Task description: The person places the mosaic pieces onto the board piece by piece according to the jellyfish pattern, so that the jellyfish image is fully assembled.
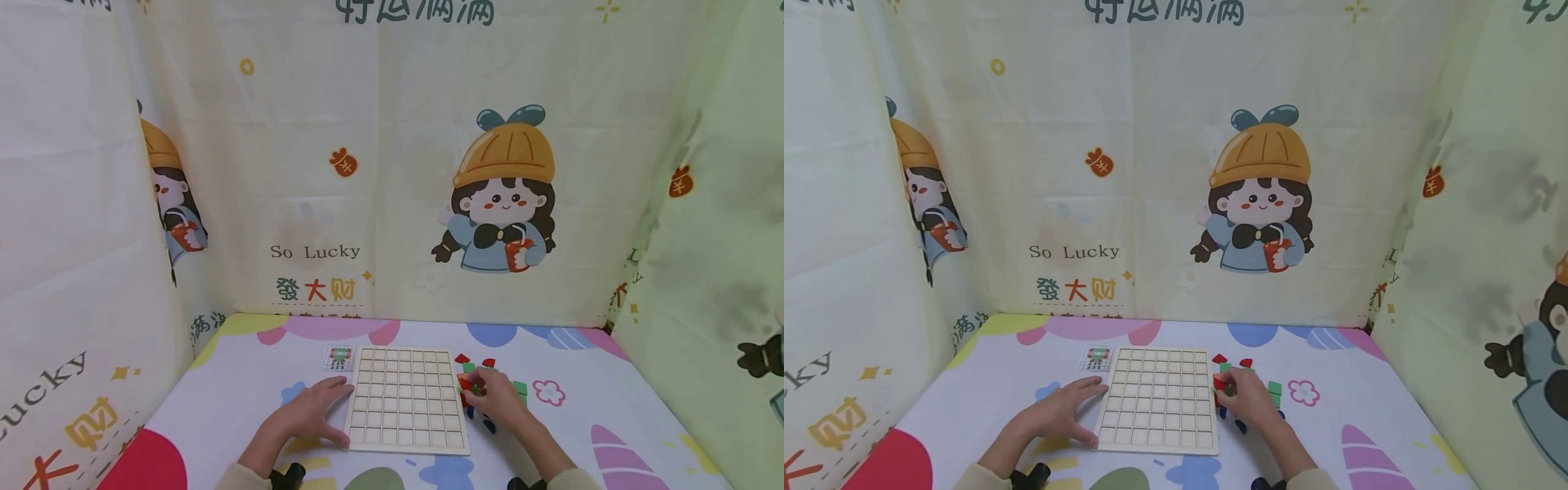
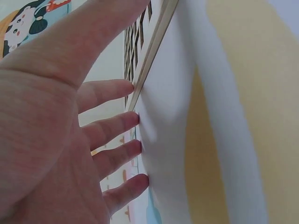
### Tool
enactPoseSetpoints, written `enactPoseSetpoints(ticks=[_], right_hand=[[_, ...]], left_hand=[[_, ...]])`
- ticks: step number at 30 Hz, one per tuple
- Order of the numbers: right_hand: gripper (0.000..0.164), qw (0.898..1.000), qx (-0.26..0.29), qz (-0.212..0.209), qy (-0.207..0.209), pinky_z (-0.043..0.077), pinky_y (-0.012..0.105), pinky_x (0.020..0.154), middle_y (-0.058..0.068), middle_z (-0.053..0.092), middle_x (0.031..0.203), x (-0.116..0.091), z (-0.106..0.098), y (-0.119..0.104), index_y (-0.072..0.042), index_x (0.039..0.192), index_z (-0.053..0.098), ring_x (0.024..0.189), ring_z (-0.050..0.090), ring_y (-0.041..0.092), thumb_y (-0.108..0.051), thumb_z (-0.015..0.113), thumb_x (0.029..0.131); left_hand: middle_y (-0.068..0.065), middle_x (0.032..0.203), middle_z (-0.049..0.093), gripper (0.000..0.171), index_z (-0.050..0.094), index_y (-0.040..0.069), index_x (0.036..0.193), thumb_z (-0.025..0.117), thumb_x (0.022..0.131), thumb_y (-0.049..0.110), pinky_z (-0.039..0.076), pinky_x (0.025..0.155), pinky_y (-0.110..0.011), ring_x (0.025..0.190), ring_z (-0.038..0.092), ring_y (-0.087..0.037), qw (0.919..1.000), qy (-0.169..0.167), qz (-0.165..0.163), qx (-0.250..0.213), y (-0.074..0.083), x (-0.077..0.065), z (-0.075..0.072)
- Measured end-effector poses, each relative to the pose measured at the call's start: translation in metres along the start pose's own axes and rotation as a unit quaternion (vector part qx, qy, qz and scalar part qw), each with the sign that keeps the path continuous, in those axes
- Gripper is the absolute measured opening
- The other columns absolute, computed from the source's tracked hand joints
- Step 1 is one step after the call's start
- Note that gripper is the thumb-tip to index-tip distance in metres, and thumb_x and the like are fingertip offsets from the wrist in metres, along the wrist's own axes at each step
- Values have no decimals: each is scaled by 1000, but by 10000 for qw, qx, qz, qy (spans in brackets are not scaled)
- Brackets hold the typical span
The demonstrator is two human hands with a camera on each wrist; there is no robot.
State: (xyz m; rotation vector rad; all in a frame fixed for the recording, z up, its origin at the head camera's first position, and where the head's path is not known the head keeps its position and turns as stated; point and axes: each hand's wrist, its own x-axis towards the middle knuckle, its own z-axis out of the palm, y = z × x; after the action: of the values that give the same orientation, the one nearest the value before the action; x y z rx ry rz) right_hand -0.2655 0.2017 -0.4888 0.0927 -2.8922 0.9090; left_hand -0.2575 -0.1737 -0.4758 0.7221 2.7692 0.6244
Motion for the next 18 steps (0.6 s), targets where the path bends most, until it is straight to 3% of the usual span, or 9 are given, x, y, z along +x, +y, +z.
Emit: enactPoseSetpoints(ticks=[7, 13, 18], right_hand=[[43, 9988, 151, -468, 38, 48, 17, 59, -6, 62, 86, -1, 0, -4, -17, 123, 66, 75, 53, 10, -14, 76, 82], [37, 9976, 120, -656, 168, 46, 16, 56, -8, 59, 84, 1, 2, -5, -15, 118, 69, 72, 50, 8, -15, 76, 82], [34, 9982, 142, -561, 172, 48, 15, 59, -7, 63, 86, 2, 6, -6, -13, 114, 70, 72, 52, 7, -19, 77, 82]], left_hand=[[-12, 153, 39, 97, 48, 16, 142, 83, 62, 58, 33, 107, -65, 139, 37, -39, 10000, 33, -54, -44, 1, -1, 0], [-11, 153, 38, 96, 48, 18, 143, 84, 62, 57, 33, 107, -66, 140, 36, -38, 9999, 82, -142, -40, 3, -1, 1], [-13, 153, 39, 97, 48, 17, 142, 84, 62, 57, 34, 106, -67, 139, 37, -39, 9999, 94, -66, 51, 4, -2, 0]])
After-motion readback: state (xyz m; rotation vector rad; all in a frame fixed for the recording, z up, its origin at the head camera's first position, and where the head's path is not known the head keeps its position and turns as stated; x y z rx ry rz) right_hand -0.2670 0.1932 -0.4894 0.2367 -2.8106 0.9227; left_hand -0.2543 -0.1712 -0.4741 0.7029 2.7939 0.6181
